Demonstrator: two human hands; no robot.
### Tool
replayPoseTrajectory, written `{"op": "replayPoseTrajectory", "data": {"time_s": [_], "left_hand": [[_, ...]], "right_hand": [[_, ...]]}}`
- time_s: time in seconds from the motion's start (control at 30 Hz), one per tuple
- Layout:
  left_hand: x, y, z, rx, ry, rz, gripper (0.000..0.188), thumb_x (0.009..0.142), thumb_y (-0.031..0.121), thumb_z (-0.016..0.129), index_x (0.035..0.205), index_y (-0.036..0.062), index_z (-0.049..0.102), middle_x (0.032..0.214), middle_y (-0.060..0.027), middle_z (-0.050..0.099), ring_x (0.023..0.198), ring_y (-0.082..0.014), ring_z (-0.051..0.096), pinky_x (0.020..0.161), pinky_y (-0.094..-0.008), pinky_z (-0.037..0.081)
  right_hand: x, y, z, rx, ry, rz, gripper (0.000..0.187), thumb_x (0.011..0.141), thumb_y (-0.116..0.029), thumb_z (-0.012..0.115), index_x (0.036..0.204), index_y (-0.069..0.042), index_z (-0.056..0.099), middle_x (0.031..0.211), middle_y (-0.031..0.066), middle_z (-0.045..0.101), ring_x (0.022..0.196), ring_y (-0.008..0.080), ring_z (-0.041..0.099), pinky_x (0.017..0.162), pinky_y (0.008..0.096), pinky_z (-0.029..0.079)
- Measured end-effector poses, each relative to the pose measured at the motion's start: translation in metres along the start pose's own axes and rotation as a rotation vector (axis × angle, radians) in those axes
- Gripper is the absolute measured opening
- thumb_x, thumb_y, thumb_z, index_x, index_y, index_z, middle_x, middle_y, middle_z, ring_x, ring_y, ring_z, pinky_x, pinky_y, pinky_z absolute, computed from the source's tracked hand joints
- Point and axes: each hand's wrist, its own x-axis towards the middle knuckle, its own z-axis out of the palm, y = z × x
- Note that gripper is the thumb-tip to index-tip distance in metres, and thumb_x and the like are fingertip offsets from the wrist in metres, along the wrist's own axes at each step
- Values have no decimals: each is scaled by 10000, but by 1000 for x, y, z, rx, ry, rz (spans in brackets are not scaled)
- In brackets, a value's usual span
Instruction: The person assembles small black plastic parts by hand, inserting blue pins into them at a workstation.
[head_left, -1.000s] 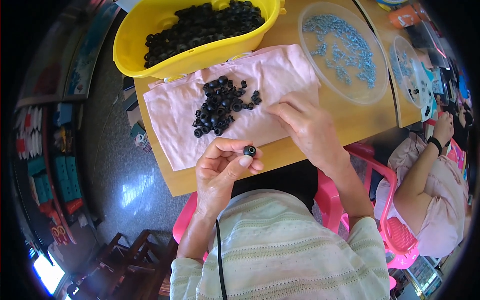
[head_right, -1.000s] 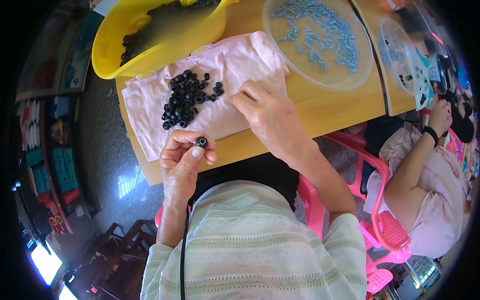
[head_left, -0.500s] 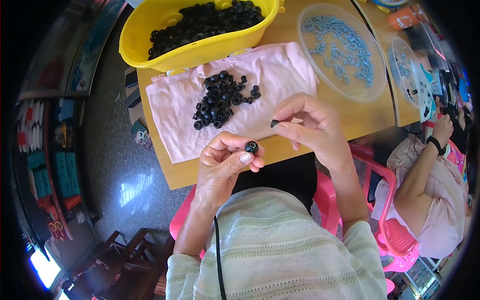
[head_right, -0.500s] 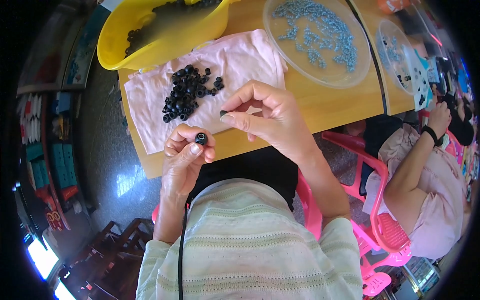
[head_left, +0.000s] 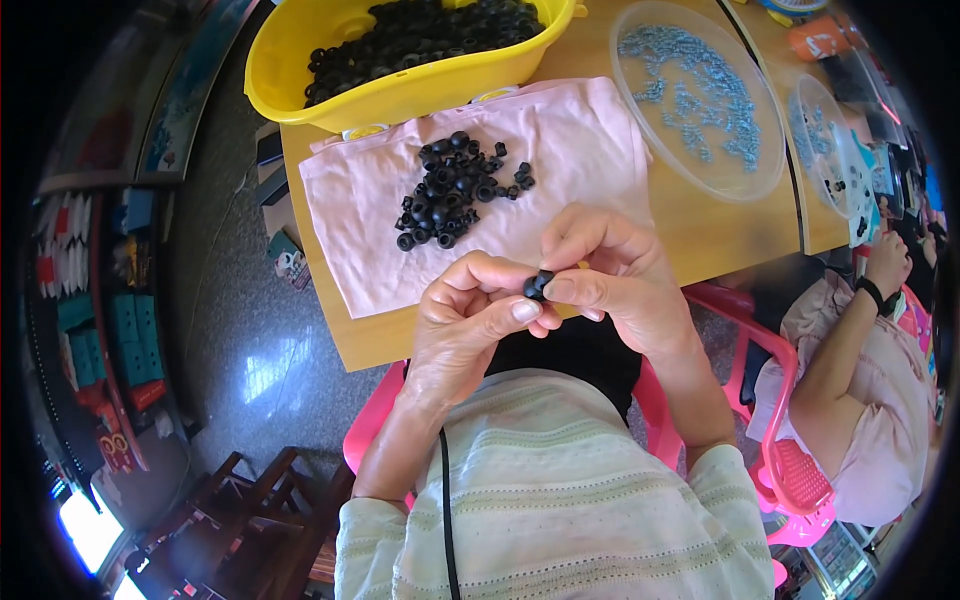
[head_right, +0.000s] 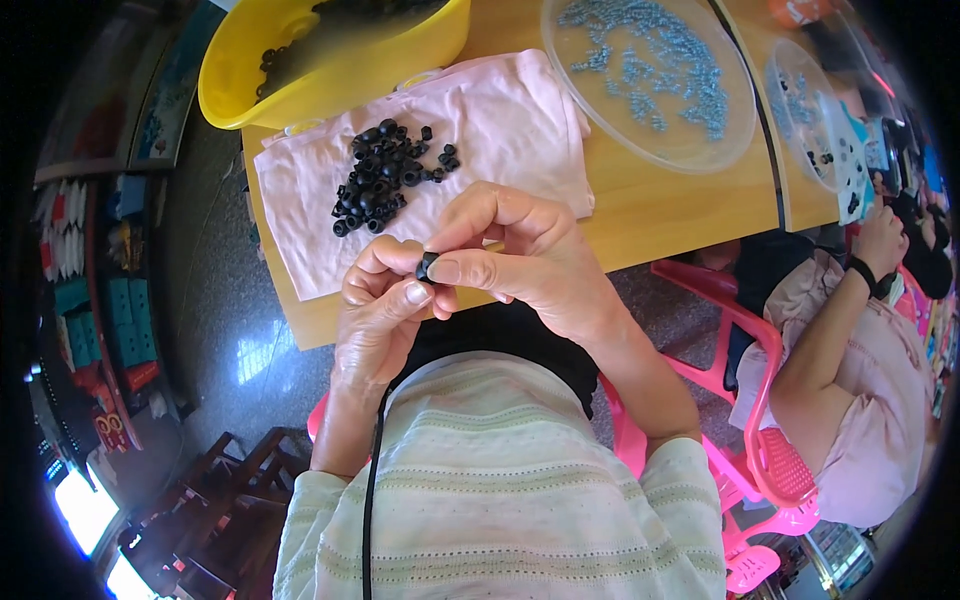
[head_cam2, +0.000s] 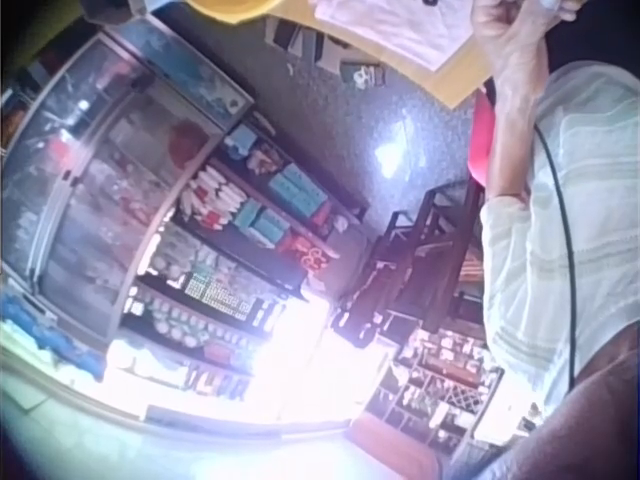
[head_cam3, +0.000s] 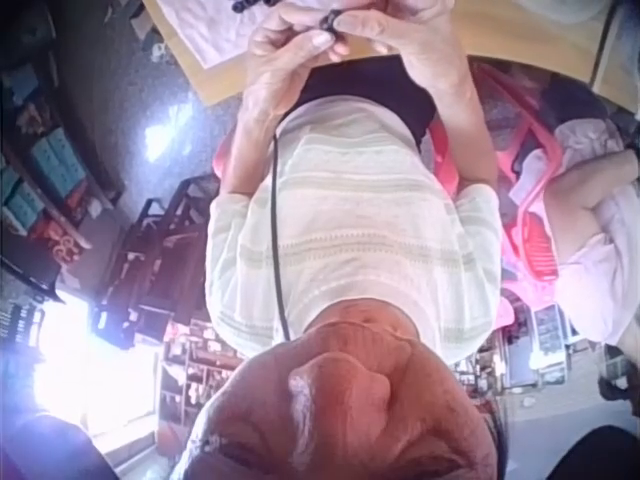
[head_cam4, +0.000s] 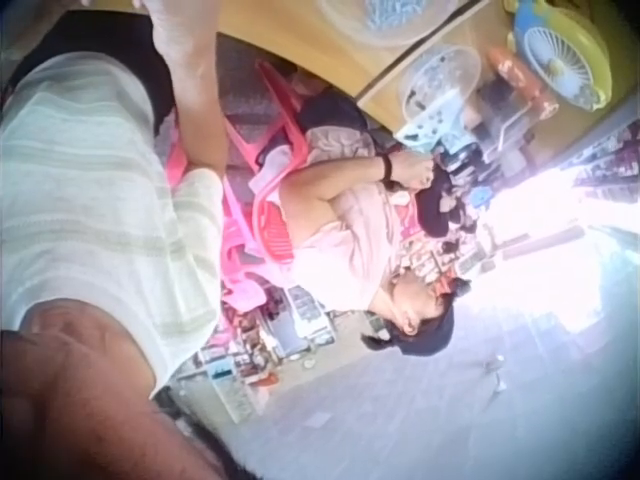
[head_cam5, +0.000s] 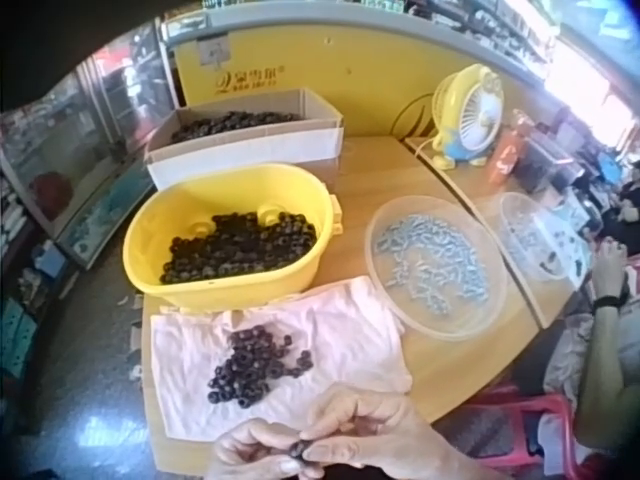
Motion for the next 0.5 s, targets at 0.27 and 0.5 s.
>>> {"op": "replayPoseTrajectory", "data": {"time_s": [0.27,0.5], "left_hand": [[2,0,-2,14,1,90,151,835,-33,674,955,-1,587,972,-146,658,843,-202,670,734,-311,569],[-1,2,-1,-5,47,-6,128,872,50,661,980,15,604,977,-118,669,892,-191,660,826,-340,542]], "right_hand": [[-2,16,8,-383,114,-407,123,852,10,665,969,-8,633,928,73,617,689,84,621,536,195,467],[-9,2,11,-917,76,-502,274,769,22,717,1027,-28,639,977,82,615,691,87,602,555,207,489]]}}
